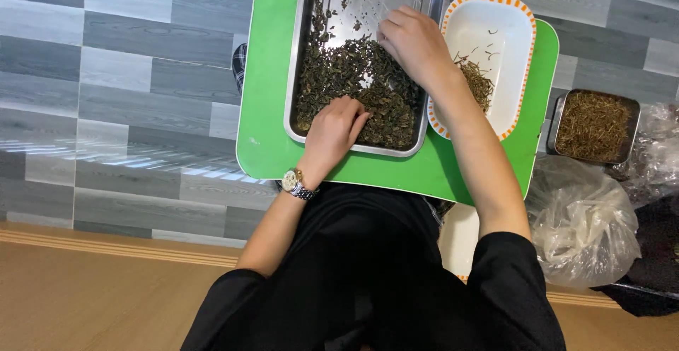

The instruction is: The person sits at a low green table and uses both hands to sort through dried green leaves on a metal tray. They pick out specific pieces and place them into a white rectangular dish with an orange patterned rim.

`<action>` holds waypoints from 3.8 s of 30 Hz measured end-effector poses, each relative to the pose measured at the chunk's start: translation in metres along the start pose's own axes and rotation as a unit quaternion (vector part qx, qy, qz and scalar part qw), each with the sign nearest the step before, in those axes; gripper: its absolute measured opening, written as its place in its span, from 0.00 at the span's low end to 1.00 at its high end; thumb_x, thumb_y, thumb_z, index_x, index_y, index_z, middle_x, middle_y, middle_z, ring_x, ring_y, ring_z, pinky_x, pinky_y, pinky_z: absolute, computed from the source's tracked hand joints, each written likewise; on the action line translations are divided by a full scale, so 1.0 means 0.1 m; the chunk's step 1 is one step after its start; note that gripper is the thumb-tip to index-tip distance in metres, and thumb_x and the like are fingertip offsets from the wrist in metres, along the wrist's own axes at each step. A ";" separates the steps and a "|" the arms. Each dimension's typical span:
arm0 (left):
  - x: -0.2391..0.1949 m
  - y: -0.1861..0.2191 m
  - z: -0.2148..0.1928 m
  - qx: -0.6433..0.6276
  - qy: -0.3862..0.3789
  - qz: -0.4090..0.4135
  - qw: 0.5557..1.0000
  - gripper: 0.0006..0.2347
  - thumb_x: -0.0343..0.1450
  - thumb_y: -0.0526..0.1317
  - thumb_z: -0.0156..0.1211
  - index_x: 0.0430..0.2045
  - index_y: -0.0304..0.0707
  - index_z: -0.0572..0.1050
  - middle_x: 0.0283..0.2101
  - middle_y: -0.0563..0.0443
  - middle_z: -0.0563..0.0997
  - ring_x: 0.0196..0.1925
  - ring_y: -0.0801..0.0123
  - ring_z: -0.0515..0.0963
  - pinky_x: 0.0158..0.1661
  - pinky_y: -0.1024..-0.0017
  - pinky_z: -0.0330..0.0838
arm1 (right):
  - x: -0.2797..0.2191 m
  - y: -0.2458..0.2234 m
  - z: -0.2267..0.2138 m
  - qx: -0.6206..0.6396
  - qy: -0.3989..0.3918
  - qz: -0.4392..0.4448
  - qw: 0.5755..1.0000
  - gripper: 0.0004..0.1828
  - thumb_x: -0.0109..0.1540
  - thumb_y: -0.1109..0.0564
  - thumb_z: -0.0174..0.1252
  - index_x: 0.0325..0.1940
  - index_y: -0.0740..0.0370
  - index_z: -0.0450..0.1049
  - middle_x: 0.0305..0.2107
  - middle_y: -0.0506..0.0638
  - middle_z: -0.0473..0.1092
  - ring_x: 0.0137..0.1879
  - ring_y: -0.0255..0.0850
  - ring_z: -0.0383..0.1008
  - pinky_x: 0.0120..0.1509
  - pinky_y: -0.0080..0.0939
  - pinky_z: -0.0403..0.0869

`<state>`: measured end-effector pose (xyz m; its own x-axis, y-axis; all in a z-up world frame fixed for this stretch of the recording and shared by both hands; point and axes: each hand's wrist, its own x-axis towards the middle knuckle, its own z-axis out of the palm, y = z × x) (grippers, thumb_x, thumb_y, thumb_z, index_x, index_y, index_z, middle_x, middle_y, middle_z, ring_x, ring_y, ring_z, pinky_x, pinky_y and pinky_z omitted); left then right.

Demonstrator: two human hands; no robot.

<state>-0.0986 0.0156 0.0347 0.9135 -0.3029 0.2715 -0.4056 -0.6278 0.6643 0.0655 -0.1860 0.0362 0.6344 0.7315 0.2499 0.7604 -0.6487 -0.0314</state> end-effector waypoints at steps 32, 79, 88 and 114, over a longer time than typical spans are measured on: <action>-0.01 0.02 -0.04 0.023 0.005 0.006 1.000 0.06 0.76 0.37 0.59 0.31 0.34 0.71 0.32 0.47 0.75 0.33 0.59 0.74 0.33 0.63 0.70 | 0.31 -0.16 -0.25 0.179 -0.193 0.148 0.953 0.10 0.70 0.60 0.39 0.43 0.68 0.65 0.39 0.60 0.66 0.46 0.50 0.65 0.48 0.49 0.65; -0.02 -0.03 0.00 0.023 -0.004 -0.006 1.000 0.06 0.76 0.38 0.57 0.32 0.35 0.71 0.32 0.47 0.74 0.32 0.61 0.73 0.31 0.64 0.70 | -0.69 -0.08 -0.88 0.139 -0.058 0.078 0.986 0.08 0.66 0.70 0.59 0.37 0.64 0.68 0.36 0.53 0.68 0.41 0.46 0.66 0.47 0.48 0.69; -0.02 -0.05 0.00 0.027 -0.040 -0.017 0.999 0.06 0.77 0.40 0.55 0.34 0.38 0.73 0.30 0.49 0.73 0.38 0.56 0.79 0.38 0.63 0.76 | -1.87 -0.04 -0.99 0.056 0.007 0.195 0.979 0.04 0.67 0.64 0.61 0.37 0.63 0.74 0.28 0.52 0.68 0.40 0.50 0.74 0.44 0.47 0.75; 0.01 0.05 -0.06 0.022 -0.046 -0.049 0.997 0.04 0.75 0.39 0.59 0.35 0.39 0.73 0.27 0.49 0.74 0.35 0.52 0.81 0.37 0.61 0.77 | -1.11 -0.36 -0.71 0.008 0.051 0.120 0.991 0.09 0.66 0.53 0.61 0.46 0.59 0.79 0.38 0.55 0.77 0.51 0.48 0.77 0.58 0.48 0.73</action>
<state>-0.0990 0.0165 0.0424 0.9432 -0.3018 0.1392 -0.3165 -0.6876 0.6535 -0.0421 -0.2583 0.0783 0.7806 0.5307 0.3301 0.5918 -0.7975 -0.1173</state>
